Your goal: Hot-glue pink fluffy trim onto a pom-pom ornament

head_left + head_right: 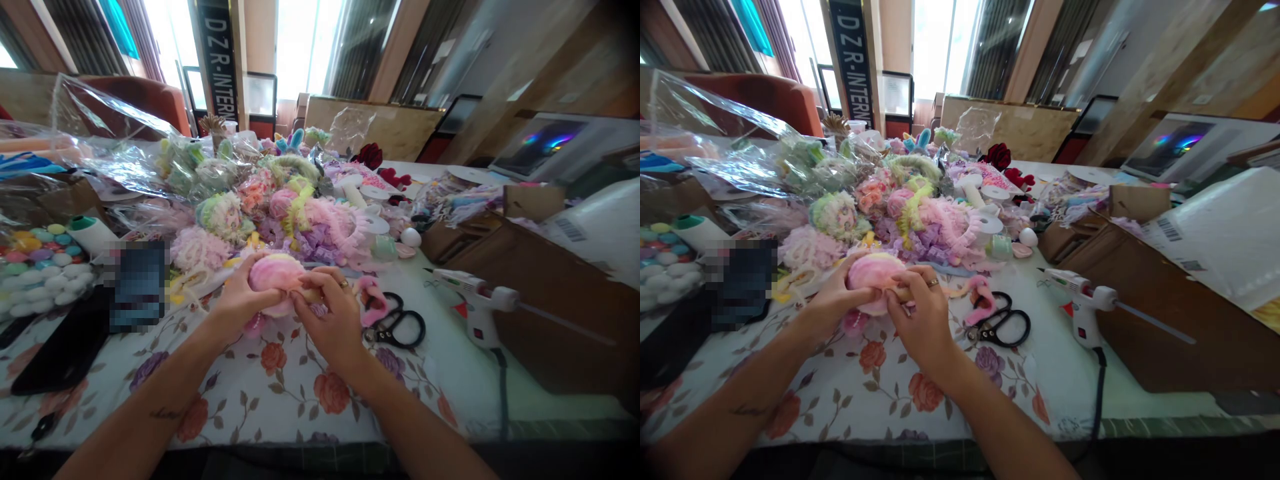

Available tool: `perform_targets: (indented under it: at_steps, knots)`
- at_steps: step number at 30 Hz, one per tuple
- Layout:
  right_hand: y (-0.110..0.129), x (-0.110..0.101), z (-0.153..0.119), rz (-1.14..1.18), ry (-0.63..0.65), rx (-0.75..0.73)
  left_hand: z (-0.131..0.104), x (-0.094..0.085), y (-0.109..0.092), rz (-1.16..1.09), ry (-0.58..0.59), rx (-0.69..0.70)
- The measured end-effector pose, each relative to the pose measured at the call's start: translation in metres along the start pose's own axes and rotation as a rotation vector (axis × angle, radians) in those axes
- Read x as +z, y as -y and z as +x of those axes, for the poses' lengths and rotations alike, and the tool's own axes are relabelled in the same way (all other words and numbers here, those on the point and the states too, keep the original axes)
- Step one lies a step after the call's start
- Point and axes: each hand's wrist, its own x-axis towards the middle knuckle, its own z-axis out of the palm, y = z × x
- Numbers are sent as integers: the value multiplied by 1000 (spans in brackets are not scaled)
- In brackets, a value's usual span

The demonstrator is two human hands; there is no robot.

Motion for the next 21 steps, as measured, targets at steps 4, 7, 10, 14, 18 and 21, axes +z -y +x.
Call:
perform_targets:
  at_steps: [4,7,10,14,18,21]
  knots:
    - [-2,1,2,86,40,143,1,0,3,-49,-6,14]
    - [-5,2,3,182,54,226,2,-2,5,-147,37,-4]
    - [-6,3,2,255,70,268,3,-4,6,-236,118,-30]
    - [-2,2,2,286,100,269,3,-2,6,-249,97,-54]
    - [-2,-2,4,239,70,265,3,-1,4,-239,56,-54]
    - [-6,-3,6,171,51,267,2,-1,2,-234,47,-46]
